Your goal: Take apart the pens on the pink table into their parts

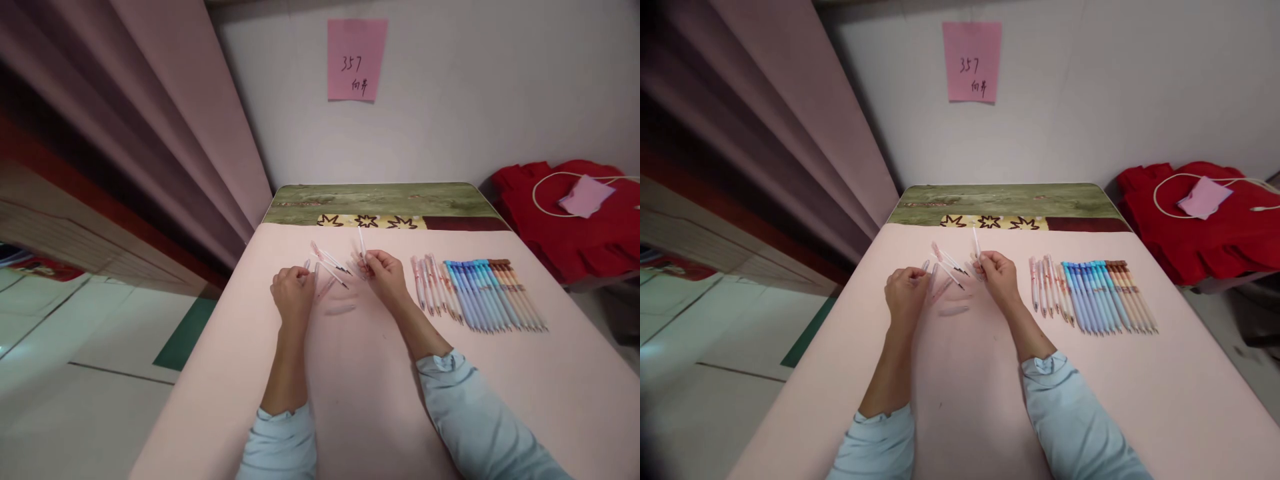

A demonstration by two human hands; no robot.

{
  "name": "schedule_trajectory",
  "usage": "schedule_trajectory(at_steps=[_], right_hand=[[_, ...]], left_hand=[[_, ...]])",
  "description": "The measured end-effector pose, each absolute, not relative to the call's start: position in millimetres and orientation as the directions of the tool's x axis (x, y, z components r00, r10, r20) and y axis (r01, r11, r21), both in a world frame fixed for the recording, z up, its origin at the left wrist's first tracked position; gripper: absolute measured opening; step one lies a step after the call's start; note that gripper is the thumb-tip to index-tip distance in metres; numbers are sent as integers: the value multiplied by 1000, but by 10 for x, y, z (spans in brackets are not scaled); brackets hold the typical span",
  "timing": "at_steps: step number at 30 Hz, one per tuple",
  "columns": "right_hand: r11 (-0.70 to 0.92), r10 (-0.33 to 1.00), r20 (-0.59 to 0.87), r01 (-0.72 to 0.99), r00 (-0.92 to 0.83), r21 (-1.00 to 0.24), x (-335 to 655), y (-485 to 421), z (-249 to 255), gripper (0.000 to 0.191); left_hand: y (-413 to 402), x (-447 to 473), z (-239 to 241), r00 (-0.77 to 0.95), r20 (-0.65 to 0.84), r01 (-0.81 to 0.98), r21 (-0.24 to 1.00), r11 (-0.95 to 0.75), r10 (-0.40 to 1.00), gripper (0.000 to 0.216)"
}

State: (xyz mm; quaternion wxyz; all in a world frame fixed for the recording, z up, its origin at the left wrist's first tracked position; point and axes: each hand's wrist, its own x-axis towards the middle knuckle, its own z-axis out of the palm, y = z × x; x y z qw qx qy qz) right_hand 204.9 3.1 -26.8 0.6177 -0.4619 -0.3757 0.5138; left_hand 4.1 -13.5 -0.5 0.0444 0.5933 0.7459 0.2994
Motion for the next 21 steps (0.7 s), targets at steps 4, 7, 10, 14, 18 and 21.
schedule_trajectory(at_steps=[4,7,10,14,18,21], right_hand=[[41,982,-22,-323,188,-946,2043,32,-277,28],[31,985,-30,-345,169,-938,2045,31,-277,30],[24,987,-35,-360,155,-933,2051,33,-274,31],[20,984,-49,-380,171,-925,2054,42,-275,31],[22,984,-44,-363,173,-932,2045,42,-277,31],[28,984,-36,-355,175,-934,2042,37,-275,31]], left_hand=[[-169,148,-12,-195,302,930,358,79,933,16],[-182,171,-19,-181,288,943,321,83,940,17],[-180,155,-24,-184,277,941,328,87,943,16],[-171,140,-41,-176,280,936,345,72,944,14],[-162,154,-81,-158,325,941,337,42,932,9],[-154,163,-92,-168,358,931,364,29,919,10]])
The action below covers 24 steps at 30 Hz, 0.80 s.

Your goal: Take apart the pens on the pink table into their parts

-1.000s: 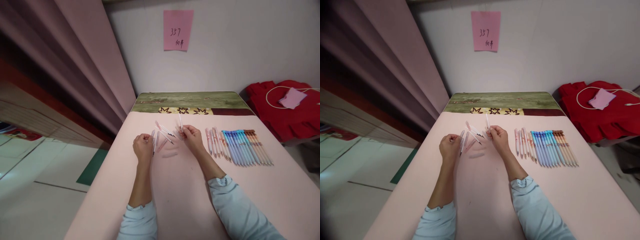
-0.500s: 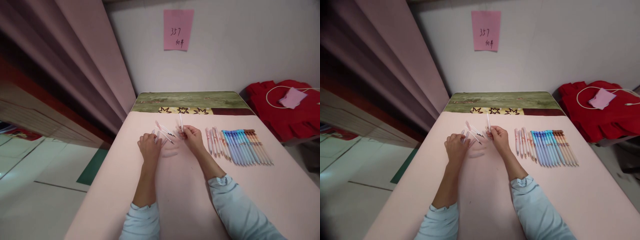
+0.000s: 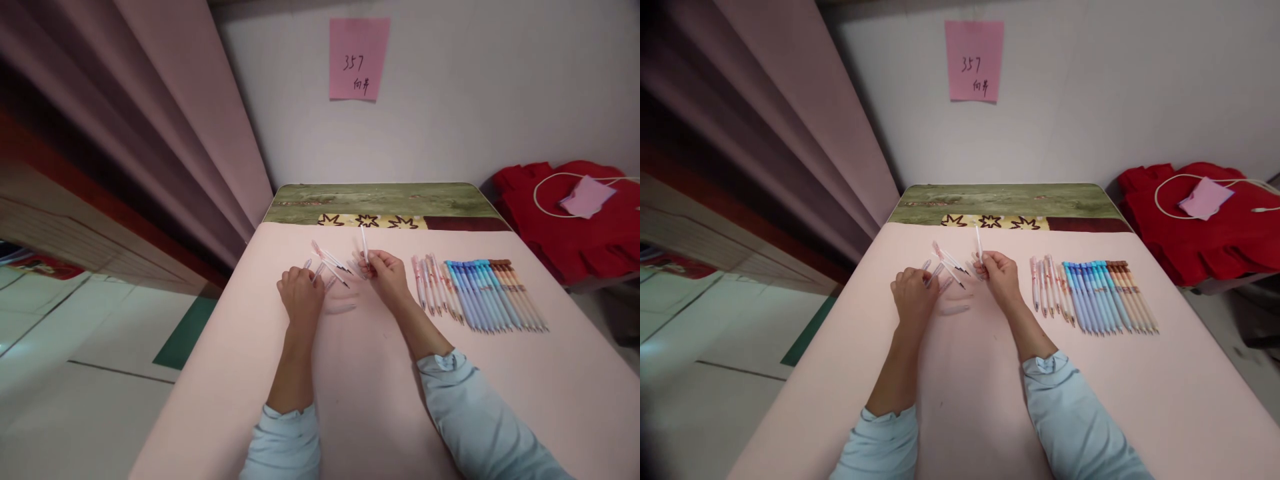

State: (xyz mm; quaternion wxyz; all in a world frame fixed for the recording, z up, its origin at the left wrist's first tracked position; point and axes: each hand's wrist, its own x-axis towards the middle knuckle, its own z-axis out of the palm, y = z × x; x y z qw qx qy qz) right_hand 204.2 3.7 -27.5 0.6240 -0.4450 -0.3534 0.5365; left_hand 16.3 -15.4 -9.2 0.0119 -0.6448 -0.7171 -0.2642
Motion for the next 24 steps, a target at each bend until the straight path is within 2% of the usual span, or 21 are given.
schedule_trajectory(at_steps=[2,4,6,8,9,11,13,20,24], right_hand=[[28,983,-39,-361,178,-932,2043,33,-272,30],[26,983,-44,-365,180,-931,2045,31,-269,29],[28,982,-42,-363,183,-931,2046,28,-268,29],[42,983,-25,-361,179,-932,2042,24,-267,28],[48,985,-15,-360,171,-932,2039,20,-266,28],[56,988,2,-350,153,-935,2030,8,-258,27],[67,991,27,-313,133,-947,2018,-13,-240,27],[120,987,125,-55,-99,-991,1985,-106,-214,22],[177,976,170,42,-136,-983,1993,-107,-278,22]], left_hand=[[-146,161,-77,-216,390,895,445,22,895,8],[-133,155,-50,-310,409,788,616,-9,858,6],[-117,150,-21,-414,336,537,841,-72,846,9],[-100,153,2,-456,171,151,982,-114,873,16],[-91,158,11,-445,84,-45,992,-116,891,20],[-75,174,26,-395,-43,-343,933,-104,918,25],[-65,191,38,-354,-92,-492,865,-102,931,28],[-82,191,61,-304,-126,-574,815,-76,944,27],[-99,183,74,-287,-140,-551,833,-45,948,26]])
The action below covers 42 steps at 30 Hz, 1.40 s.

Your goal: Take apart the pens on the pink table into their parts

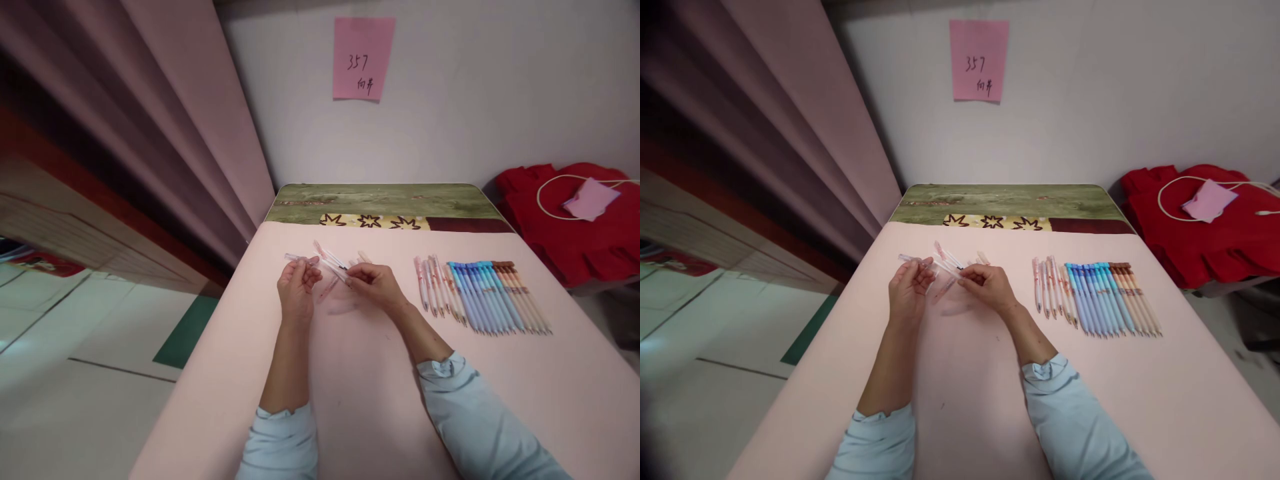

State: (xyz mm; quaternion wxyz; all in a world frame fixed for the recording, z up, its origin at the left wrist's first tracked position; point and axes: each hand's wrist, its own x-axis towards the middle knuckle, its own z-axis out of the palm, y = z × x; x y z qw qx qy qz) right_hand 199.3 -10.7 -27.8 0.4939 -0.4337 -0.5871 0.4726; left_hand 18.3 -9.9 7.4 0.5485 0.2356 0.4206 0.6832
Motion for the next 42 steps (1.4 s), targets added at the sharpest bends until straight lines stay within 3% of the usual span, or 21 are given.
schedule_trajectory(at_steps=[9,22,32,36,42], right_hand=[[240,963,214,160,-166,-957,2003,-93,-289,22],[276,961,272,119,-56,-954,1885,-124,-204,17],[68,998,68,-151,5,-986,1769,-129,-193,25],[50,998,53,-137,-15,-989,1772,-151,-119,29],[36,999,37,-55,-21,-998,1781,-178,-89,53]], left_hand=[[-126,217,124,-215,-132,-548,836,-8,968,24],[-129,268,136,-211,-94,-477,879,-18,973,26],[-144,285,151,-164,-115,-503,864,17,980,25],[-149,277,142,-154,-122,-513,858,26,981,26],[-149,275,125,-141,-116,-524,852,25,983,24]])
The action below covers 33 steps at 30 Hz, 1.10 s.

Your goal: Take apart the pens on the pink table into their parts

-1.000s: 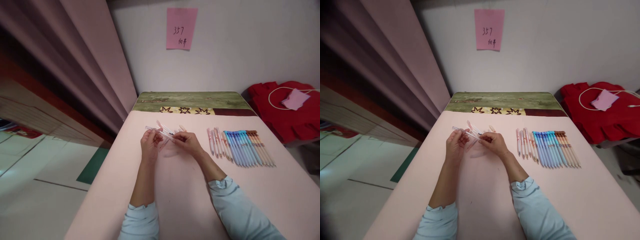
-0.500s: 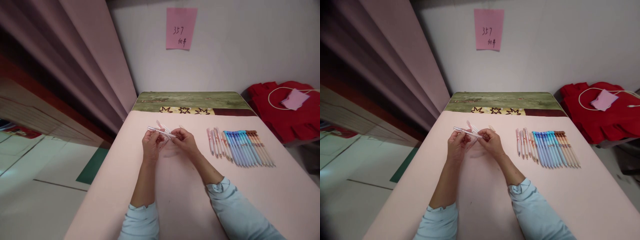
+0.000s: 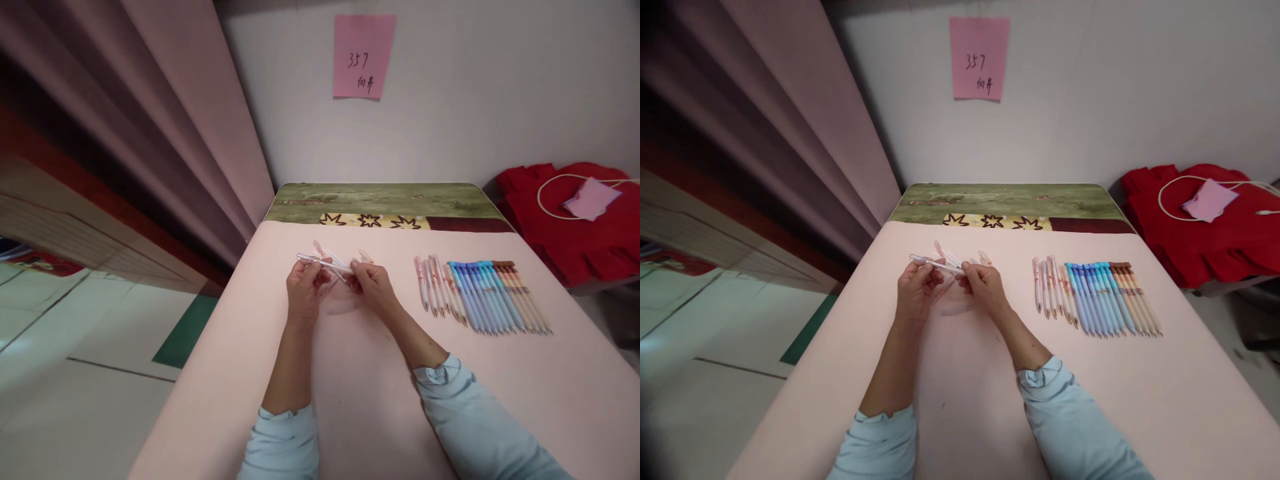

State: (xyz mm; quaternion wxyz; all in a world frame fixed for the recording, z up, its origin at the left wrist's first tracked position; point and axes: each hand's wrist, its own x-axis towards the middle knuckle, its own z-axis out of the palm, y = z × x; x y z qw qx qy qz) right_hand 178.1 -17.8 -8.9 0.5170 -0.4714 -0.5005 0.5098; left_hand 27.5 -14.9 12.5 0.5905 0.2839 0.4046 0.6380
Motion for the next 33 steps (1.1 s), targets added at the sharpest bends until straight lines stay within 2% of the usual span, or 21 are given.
schedule_trajectory(at_steps=[4,7,11,16,20,25,30,33], right_hand=[[65,995,70,-75,-72,-995,1785,-168,-89,37],[73,992,83,-105,-96,-992,1782,-155,-102,42],[65,992,74,-88,-101,-994,1786,-155,-123,31],[49,995,50,-15,-83,-999,1798,-169,-129,50],[63,995,66,-39,-73,-997,1793,-165,-129,40],[78,991,77,7,-113,-997,1792,-162,-132,38],[91,992,85,55,-92,-994,1797,-168,-116,49],[89,990,90,-5,-106,-996,1794,-162,-131,38]], left_hand=[[-140,270,105,-161,-107,-514,858,9,981,21],[-135,266,96,-157,-114,-508,861,18,981,20],[-133,268,97,-157,-143,-508,860,45,977,22],[-135,265,95,-155,-162,-516,854,59,975,22],[-129,261,78,-168,-145,-510,859,40,975,21],[-130,263,78,-160,-138,-506,862,39,977,18],[-128,261,80,-156,-151,-507,860,52,976,19],[-121,264,78,-169,-138,-508,860,33,976,18]])
